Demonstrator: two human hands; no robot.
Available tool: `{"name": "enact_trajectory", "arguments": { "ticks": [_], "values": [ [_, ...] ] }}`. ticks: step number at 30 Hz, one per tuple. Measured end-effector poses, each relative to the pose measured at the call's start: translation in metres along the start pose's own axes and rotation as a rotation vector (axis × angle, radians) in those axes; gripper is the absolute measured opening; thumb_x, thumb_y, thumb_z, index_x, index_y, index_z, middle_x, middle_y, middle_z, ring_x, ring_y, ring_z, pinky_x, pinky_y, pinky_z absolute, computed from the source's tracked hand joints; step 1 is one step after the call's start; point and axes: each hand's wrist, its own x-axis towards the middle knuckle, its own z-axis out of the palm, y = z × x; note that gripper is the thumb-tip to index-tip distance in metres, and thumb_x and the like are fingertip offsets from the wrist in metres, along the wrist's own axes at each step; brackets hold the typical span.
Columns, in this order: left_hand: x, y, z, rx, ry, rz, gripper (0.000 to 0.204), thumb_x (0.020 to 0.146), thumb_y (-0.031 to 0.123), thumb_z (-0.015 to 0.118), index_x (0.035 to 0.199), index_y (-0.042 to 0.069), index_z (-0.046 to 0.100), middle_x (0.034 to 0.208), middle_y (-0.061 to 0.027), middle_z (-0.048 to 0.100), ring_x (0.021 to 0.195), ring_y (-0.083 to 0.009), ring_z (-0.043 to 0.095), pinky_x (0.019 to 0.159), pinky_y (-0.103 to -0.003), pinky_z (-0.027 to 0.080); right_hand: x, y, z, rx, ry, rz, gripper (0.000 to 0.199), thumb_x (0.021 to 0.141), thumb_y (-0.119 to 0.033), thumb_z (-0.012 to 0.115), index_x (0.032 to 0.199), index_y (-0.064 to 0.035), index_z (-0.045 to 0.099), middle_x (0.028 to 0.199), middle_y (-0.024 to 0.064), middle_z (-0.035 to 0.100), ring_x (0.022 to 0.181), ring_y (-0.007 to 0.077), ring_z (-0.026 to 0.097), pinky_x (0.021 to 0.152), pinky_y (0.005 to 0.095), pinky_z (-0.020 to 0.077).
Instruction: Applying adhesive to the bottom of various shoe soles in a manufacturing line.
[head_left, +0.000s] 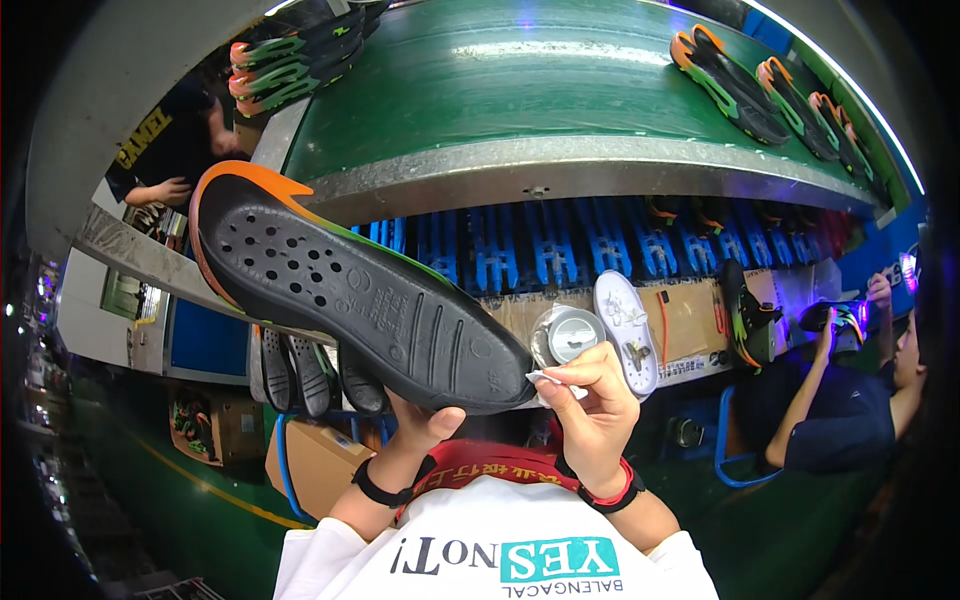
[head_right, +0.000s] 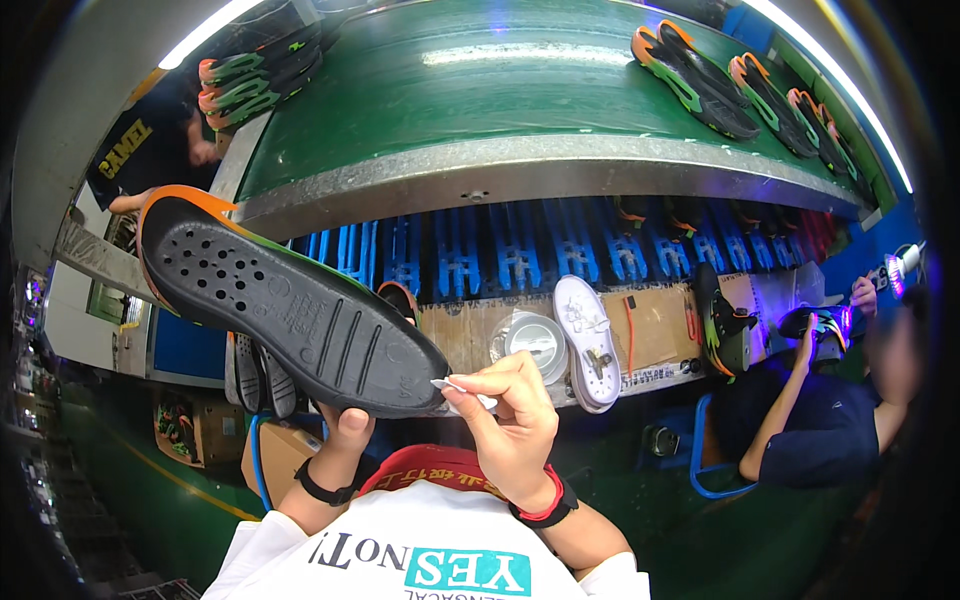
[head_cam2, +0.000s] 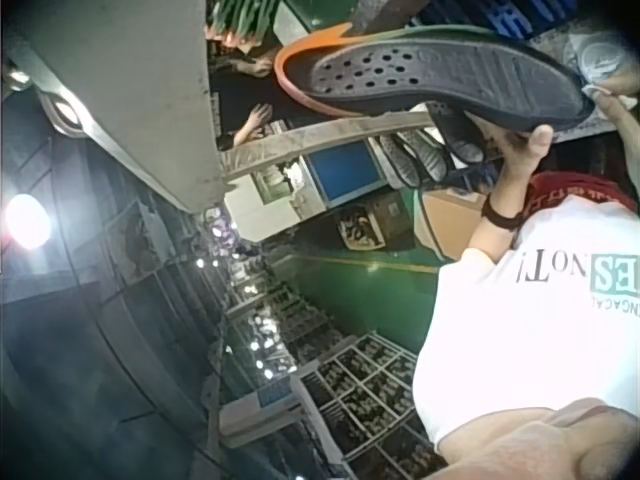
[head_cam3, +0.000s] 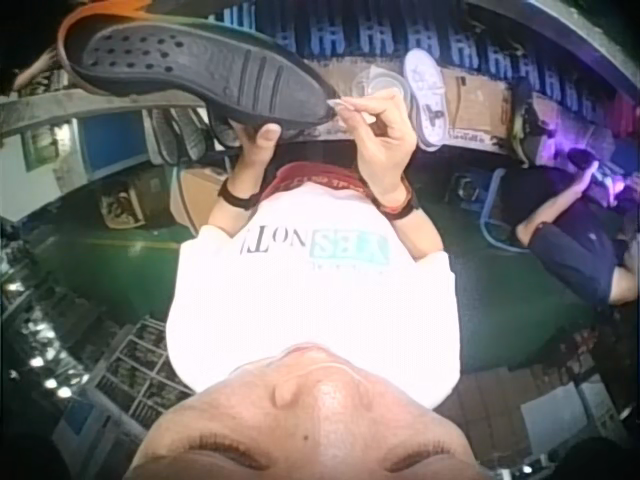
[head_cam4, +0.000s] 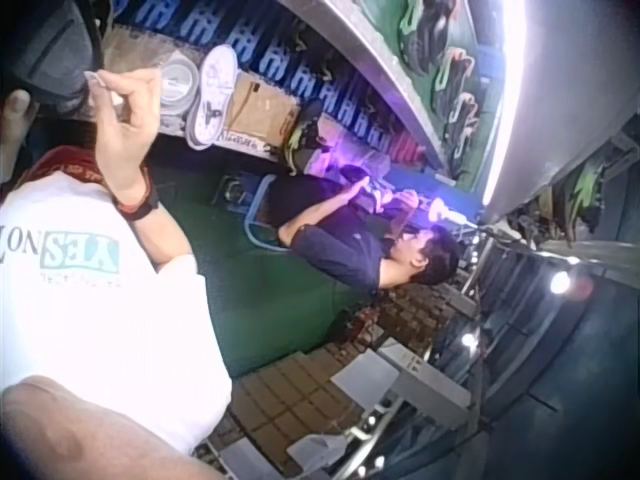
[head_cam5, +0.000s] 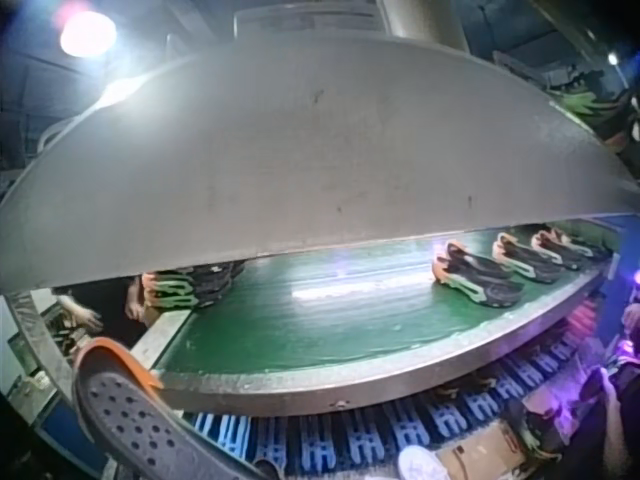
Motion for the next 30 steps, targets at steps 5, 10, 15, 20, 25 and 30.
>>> {"name": "enact_trajectory", "arguments": {
  "ticks": [5,10,15,20,25,30],
  "values": [
    [-0.004,-0.007,-0.001,-0.048,-0.021,-0.053,0.098,0.072,0.046,0.078,0.140,0.004,0.021,0.130,-0.0120,0.038,0.119,-0.0225,0.044,0.099,-0.037,0.041,0.001,0.005,-0.006,0.005,0.021,0.015,0.016,0.077,0.010,0.069,0.091,0.0019,0.067,0.086,0.0055,0.053,0.074,0.0097,0.052,0.064,0.0202,0.0440],
    [0.004,-0.015,0.010,-0.088,-0.096,-0.046,0.097,0.072,0.045,0.079,0.139,0.003,0.023,0.129,-0.0118,0.039,0.117,-0.0216,0.045,0.096,-0.035,0.043,0.003,0.006,-0.017,0.015,0.091,0.036,0.016,0.077,0.010,0.069,0.091,0.0018,0.066,0.086,0.0059,0.055,0.073,0.0098,0.052,0.062,0.0203,0.0429],
    [0.013,-0.017,0.027,-0.040,-0.058,-0.021,0.085,0.070,0.040,0.078,0.133,0.001,0.035,0.122,-0.0116,0.047,0.109,-0.0213,0.052,0.091,-0.035,0.046,0.001,-0.008,-0.024,-0.037,0.044,0.014,0.016,0.076,0.010,0.070,0.089,0.0026,0.066,0.085,0.0077,0.056,0.072,0.0108,0.053,0.060,0.0211,0.0415],
    [0.030,-0.015,0.046,0.024,-0.181,-0.003,0.087,0.068,0.041,0.079,0.131,-0.001,0.035,0.122,-0.0126,0.049,0.109,-0.0229,0.053,0.092,-0.036,0.045,0.006,-0.019,-0.046,-0.215,0.124,-0.141,0.016,0.073,0.007,0.073,0.084,-0.0018,0.067,0.078,0.0053,0.062,0.069,0.0116,0.052,0.057,0.0226,0.0383],
    [0.033,-0.047,0.077,-0.306,-0.410,-0.167,0.105,0.072,0.046,0.069,0.147,0.003,0.009,0.136,-0.0187,0.039,0.129,-0.0293,0.040,0.109,-0.044,0.031,0.026,-0.019,-0.110,-0.098,0.467,-0.035,0.007,0.087,-0.001,0.063,0.093,-0.0002,0.059,0.084,0.0045,0.061,0.070,0.0079,0.056,0.060,0.0200,0.0421],
    [0.082,-0.025,0.152,-0.845,-0.659,-0.533,0.093,0.076,0.042,0.064,0.146,0.004,0.016,0.144,-0.0154,0.034,0.132,-0.0271,0.039,0.110,-0.042,0.032,0.025,-0.004,-0.175,-0.083,0.521,0.061,0.012,0.089,-0.006,0.063,0.099,0.0003,0.059,0.083,0.0054,0.063,0.066,0.0099,0.059,0.056,0.0205,0.0433]
  ]
}}
